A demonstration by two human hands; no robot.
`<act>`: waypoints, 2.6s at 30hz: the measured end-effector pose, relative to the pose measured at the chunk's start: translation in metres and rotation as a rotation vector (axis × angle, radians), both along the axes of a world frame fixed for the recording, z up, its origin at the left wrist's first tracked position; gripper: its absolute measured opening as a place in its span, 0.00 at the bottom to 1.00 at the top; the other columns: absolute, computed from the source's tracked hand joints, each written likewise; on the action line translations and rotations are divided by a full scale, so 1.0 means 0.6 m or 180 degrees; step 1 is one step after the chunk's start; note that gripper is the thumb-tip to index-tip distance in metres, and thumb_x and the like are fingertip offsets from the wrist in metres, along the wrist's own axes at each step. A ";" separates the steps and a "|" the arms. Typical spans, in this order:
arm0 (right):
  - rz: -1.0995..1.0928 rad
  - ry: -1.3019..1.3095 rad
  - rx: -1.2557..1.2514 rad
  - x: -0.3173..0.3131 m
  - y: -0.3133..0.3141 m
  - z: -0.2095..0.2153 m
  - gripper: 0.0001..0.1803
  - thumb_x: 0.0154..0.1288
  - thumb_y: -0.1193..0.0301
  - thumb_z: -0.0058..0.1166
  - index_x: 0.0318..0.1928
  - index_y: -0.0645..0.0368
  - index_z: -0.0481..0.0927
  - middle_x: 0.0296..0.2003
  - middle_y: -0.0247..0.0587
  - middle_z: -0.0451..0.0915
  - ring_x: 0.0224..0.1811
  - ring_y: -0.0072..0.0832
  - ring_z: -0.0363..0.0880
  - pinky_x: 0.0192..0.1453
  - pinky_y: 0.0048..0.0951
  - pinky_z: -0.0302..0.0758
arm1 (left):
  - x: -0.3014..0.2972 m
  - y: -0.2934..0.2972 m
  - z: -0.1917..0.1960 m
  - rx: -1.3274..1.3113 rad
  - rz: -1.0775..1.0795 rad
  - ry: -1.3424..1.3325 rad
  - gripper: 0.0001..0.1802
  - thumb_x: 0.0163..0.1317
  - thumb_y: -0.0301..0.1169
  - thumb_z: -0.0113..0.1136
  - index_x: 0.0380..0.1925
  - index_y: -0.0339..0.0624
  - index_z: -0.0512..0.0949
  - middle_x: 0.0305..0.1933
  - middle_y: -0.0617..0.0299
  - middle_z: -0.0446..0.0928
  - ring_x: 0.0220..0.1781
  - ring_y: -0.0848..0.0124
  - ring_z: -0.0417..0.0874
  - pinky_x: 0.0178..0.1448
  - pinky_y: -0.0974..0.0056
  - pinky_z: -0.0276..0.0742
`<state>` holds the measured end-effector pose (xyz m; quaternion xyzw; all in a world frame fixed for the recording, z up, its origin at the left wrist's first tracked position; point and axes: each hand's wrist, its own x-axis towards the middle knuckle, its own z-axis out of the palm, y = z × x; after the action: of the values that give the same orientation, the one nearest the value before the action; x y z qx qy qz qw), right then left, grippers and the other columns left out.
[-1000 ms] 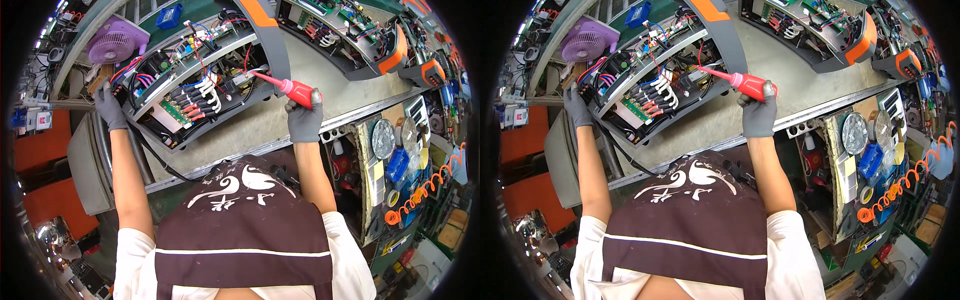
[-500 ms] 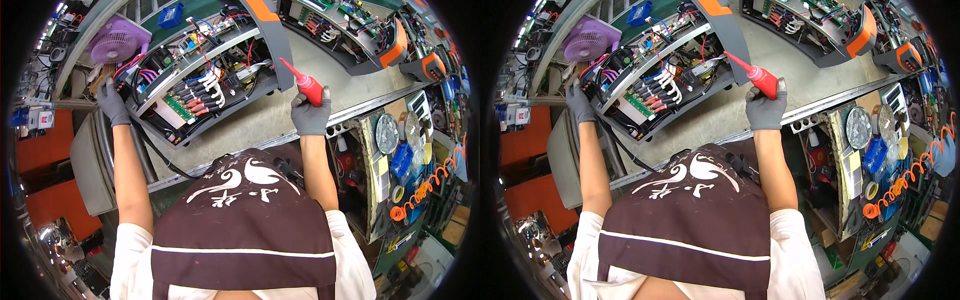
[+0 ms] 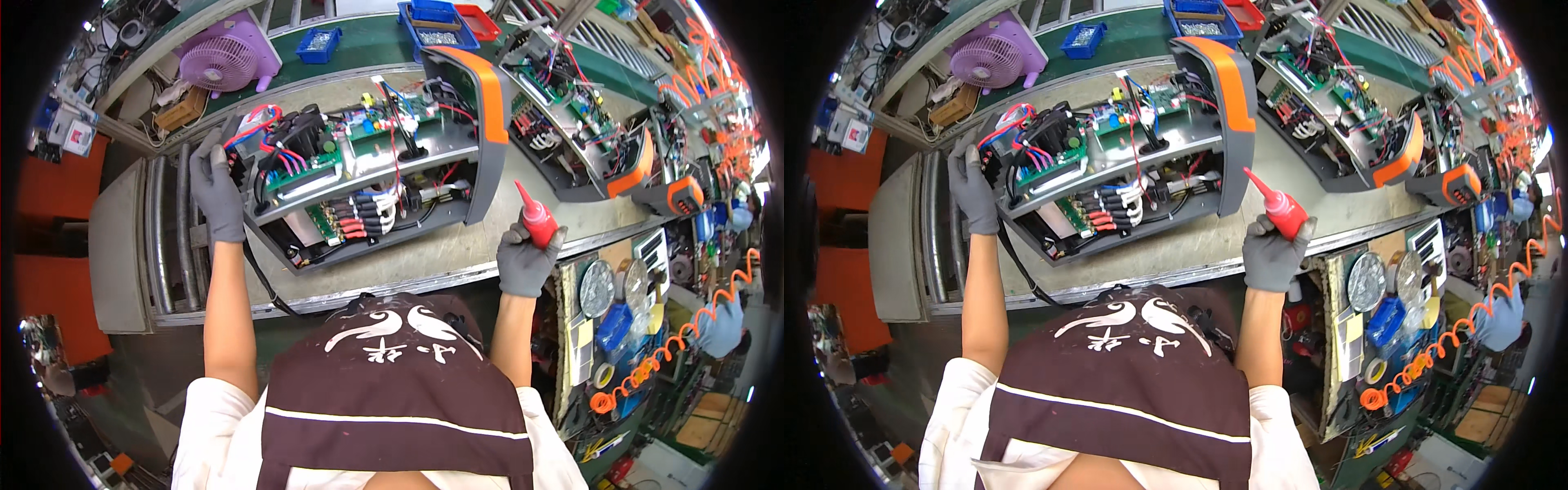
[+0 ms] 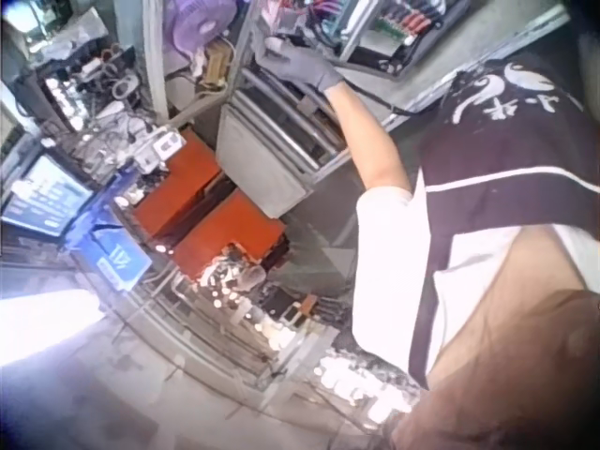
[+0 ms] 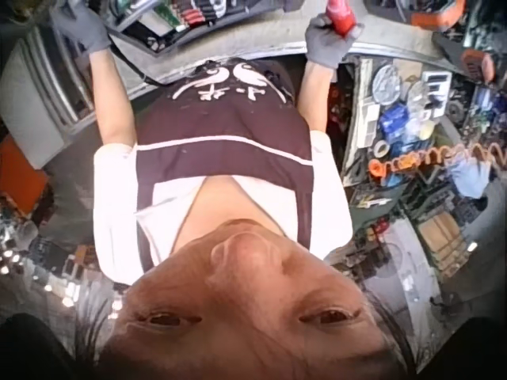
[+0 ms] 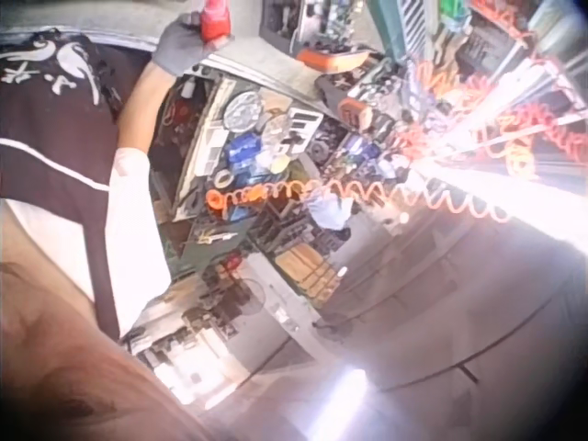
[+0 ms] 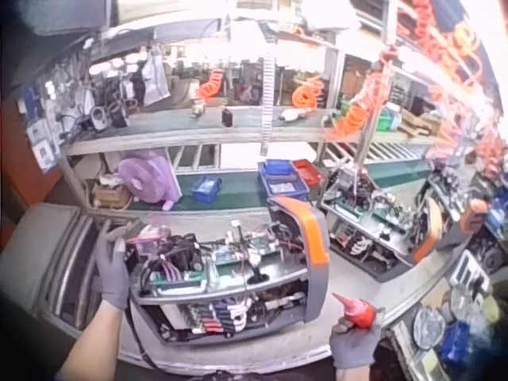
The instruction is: The person assembles an electronic device on a workbench, using a red glue bottle to apply adhesive to the circuit board and a caulking gun to apply sealant. The person handles the device casing and internal components throughout the process.
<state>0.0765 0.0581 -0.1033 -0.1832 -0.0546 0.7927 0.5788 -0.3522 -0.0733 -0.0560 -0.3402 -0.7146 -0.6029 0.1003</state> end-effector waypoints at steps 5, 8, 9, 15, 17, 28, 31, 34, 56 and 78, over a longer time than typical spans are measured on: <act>0.0042 0.0015 0.0169 0.000 -0.009 0.055 0.33 0.58 0.45 0.58 0.49 0.62 0.73 0.35 0.37 0.74 0.29 0.24 0.66 0.32 0.25 0.69 | 0.064 -0.050 -0.006 0.0371 -0.0199 -0.0084 0.13 0.67 0.26 0.48 0.49 0.32 0.74 0.55 0.50 0.76 0.59 0.64 0.74 0.65 0.61 0.65; 0.0006 -0.0010 0.0266 0.007 -0.023 0.089 0.33 0.58 0.45 0.59 0.48 0.62 0.73 0.37 0.38 0.75 0.28 0.24 0.66 0.31 0.24 0.68 | 0.107 -0.093 -0.011 0.0366 -0.0407 0.0229 0.12 0.64 0.23 0.45 0.46 0.32 0.74 0.57 0.48 0.74 0.59 0.59 0.74 0.65 0.58 0.65; 0.0001 0.0016 0.0291 0.013 -0.028 0.099 0.33 0.57 0.45 0.59 0.48 0.62 0.73 0.37 0.39 0.75 0.28 0.24 0.66 0.31 0.24 0.68 | 0.127 -0.114 -0.010 0.0203 -0.0326 0.0503 0.12 0.64 0.24 0.46 0.45 0.32 0.74 0.57 0.47 0.73 0.59 0.56 0.74 0.65 0.56 0.65; -0.0086 -0.0291 0.0662 0.042 -0.057 0.129 0.31 0.60 0.52 0.60 0.54 0.62 0.70 0.44 0.42 0.77 0.30 0.24 0.66 0.33 0.25 0.69 | 0.210 -0.224 -0.056 0.0117 -0.0767 0.1372 0.13 0.64 0.37 0.48 0.41 0.39 0.73 0.53 0.45 0.72 0.60 0.44 0.71 0.63 0.44 0.64; -0.0153 -0.0489 0.0794 0.043 -0.072 0.141 0.30 0.60 0.51 0.59 0.53 0.61 0.71 0.44 0.42 0.77 0.30 0.25 0.66 0.32 0.25 0.69 | 0.225 -0.240 -0.069 -0.0101 -0.0601 0.1363 0.16 0.68 0.40 0.44 0.43 0.38 0.70 0.53 0.43 0.71 0.60 0.43 0.69 0.64 0.42 0.63; -0.1454 -0.1951 0.0770 -0.015 -0.136 0.120 0.26 0.60 0.50 0.59 0.48 0.58 0.73 0.41 0.40 0.78 0.38 0.31 0.76 0.38 0.33 0.76 | 0.162 -0.084 0.171 -0.1428 -0.3299 0.1786 0.18 0.53 0.37 0.62 0.40 0.37 0.76 0.44 0.55 0.77 0.52 0.51 0.74 0.57 0.49 0.69; -0.1713 -0.2905 0.1004 0.008 -0.152 0.086 0.29 0.57 0.57 0.62 0.48 0.68 0.69 0.43 0.49 0.75 0.46 0.37 0.78 0.46 0.34 0.78 | 0.192 0.034 0.141 -0.1111 -0.3746 0.2300 0.15 0.58 0.33 0.56 0.44 0.38 0.75 0.47 0.54 0.77 0.54 0.54 0.74 0.57 0.52 0.69; -0.2634 -0.4361 0.1353 -0.018 -0.164 0.086 0.29 0.58 0.59 0.60 0.50 0.69 0.67 0.45 0.52 0.75 0.47 0.39 0.78 0.52 0.36 0.77 | 0.253 0.156 0.083 -0.1162 -0.3991 0.2639 0.21 0.61 0.34 0.52 0.54 0.39 0.72 0.55 0.53 0.75 0.59 0.54 0.72 0.60 0.53 0.69; -0.2273 -0.6369 0.3604 -0.098 -0.084 0.056 0.33 0.45 0.77 0.72 0.53 0.62 0.72 0.49 0.53 0.79 0.50 0.45 0.80 0.54 0.36 0.76 | 0.296 0.245 0.021 -0.2262 -0.4090 0.2548 0.13 0.57 0.37 0.53 0.38 0.49 0.83 0.38 0.59 0.82 0.43 0.60 0.81 0.48 0.55 0.76; -0.2466 -0.6578 0.3518 -0.092 -0.091 0.070 0.26 0.47 0.77 0.71 0.48 0.62 0.77 0.43 0.48 0.82 0.43 0.38 0.83 0.47 0.33 0.78 | 0.299 0.243 0.030 -0.2540 -0.4260 0.2346 0.15 0.59 0.36 0.51 0.43 0.49 0.81 0.42 0.57 0.80 0.45 0.59 0.82 0.48 0.54 0.76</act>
<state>0.0212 0.0035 -0.0616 -0.4585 -0.7562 -0.0775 0.4604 -0.1729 0.0727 -0.0379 -0.8736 -0.4441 -0.0901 -0.1777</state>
